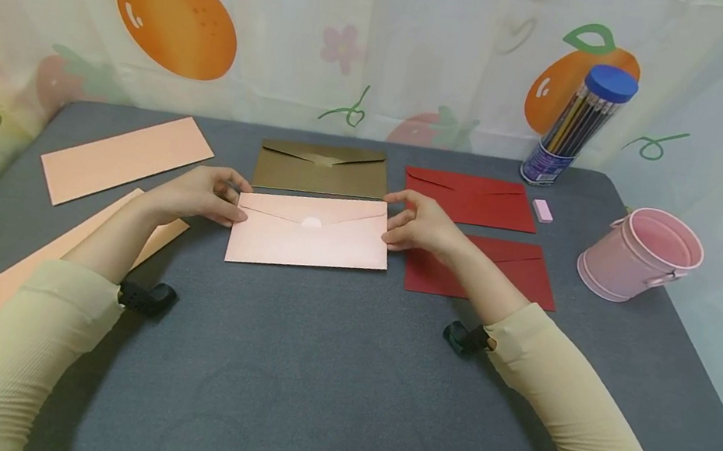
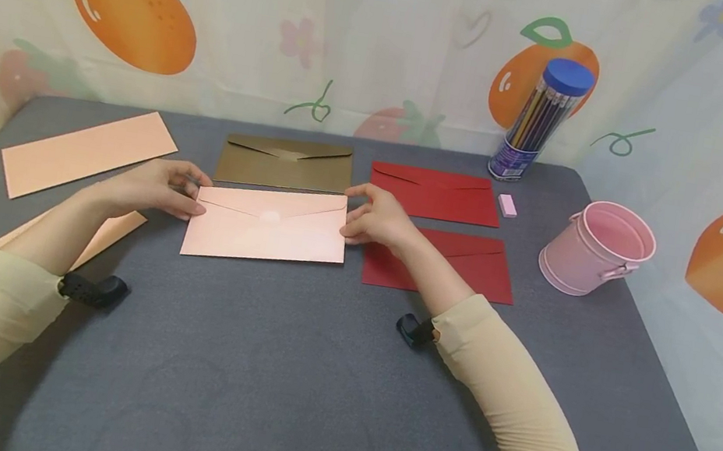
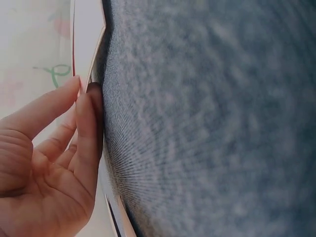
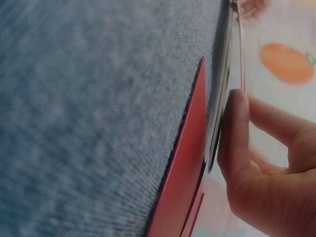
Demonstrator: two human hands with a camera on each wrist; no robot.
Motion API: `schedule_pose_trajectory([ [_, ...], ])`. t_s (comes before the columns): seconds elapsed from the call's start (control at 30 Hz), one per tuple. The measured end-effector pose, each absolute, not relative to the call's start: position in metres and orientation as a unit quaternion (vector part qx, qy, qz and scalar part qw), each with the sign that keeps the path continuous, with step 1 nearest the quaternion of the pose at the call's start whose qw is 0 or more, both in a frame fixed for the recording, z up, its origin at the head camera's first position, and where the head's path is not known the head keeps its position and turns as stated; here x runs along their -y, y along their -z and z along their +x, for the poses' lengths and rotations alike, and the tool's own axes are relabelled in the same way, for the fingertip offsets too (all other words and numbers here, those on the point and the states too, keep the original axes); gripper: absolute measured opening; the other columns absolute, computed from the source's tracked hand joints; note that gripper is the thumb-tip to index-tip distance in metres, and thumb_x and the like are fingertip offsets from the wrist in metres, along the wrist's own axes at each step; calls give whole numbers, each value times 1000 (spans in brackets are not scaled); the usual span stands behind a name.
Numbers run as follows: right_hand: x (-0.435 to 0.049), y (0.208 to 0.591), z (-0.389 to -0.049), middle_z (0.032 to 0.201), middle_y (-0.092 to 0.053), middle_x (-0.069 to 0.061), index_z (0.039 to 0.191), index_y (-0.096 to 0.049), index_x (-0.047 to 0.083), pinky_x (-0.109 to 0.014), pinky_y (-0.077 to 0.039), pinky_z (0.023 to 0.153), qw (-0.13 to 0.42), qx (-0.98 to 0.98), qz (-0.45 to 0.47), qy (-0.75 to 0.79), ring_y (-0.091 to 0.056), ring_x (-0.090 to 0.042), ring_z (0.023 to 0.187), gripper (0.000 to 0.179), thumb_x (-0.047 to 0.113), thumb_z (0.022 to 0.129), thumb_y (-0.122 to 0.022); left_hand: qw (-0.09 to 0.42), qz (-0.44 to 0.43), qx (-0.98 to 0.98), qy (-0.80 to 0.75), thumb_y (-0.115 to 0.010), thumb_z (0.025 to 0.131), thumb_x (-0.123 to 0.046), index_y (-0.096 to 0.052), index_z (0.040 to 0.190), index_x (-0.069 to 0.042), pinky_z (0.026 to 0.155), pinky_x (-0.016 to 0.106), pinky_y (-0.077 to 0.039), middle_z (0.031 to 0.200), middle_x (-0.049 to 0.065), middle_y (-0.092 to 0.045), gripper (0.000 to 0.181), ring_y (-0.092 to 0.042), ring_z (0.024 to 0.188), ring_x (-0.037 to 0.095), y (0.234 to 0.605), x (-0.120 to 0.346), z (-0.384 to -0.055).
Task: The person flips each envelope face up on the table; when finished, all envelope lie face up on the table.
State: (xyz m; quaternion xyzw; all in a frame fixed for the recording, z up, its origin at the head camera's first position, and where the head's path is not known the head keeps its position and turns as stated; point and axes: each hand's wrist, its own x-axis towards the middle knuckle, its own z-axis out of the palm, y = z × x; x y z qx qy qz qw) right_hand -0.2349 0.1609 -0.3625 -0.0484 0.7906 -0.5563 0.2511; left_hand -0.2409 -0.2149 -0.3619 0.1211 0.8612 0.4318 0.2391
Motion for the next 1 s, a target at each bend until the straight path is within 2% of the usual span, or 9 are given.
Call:
schedule_pose_trajectory([
  [0.3,-160,364,-235,87,-65,-6,146,-40,7,-35,-62,78,253,-800,-46,543,-68,-13,76,70,-8,84,-70,221,114,-881,-403,-72,89,-15,-50,128,4,77,22,-58,98,6,-59,49,-64,82,9,364,212,-244],
  [0.57,-159,367,-235,87,-64,-6,144,-42,7,-33,-63,75,244,-814,-50,525,-68,-14,73,68,-8,83,-71,189,113,-907,-359,-75,87,-20,-58,123,-1,76,27,-46,100,7,-62,44,-54,89,18,365,210,-244],
  [0.8,-158,367,-234,92,-65,-10,143,-42,6,-32,-63,73,244,-822,-53,512,-68,-14,71,69,-8,82,-72,199,125,-906,-352,-76,87,-21,-56,129,1,78,22,-48,114,15,-62,52,-59,93,15,364,210,-244],
  [1.0,-158,366,-233,95,-64,-11,143,-43,6,-33,-63,74,241,-827,-57,505,-68,-14,72,69,-8,82,-72,196,125,-909,-345,-76,86,-20,-57,129,1,76,21,-47,115,15,-60,51,-57,94,17,365,210,-243],
])
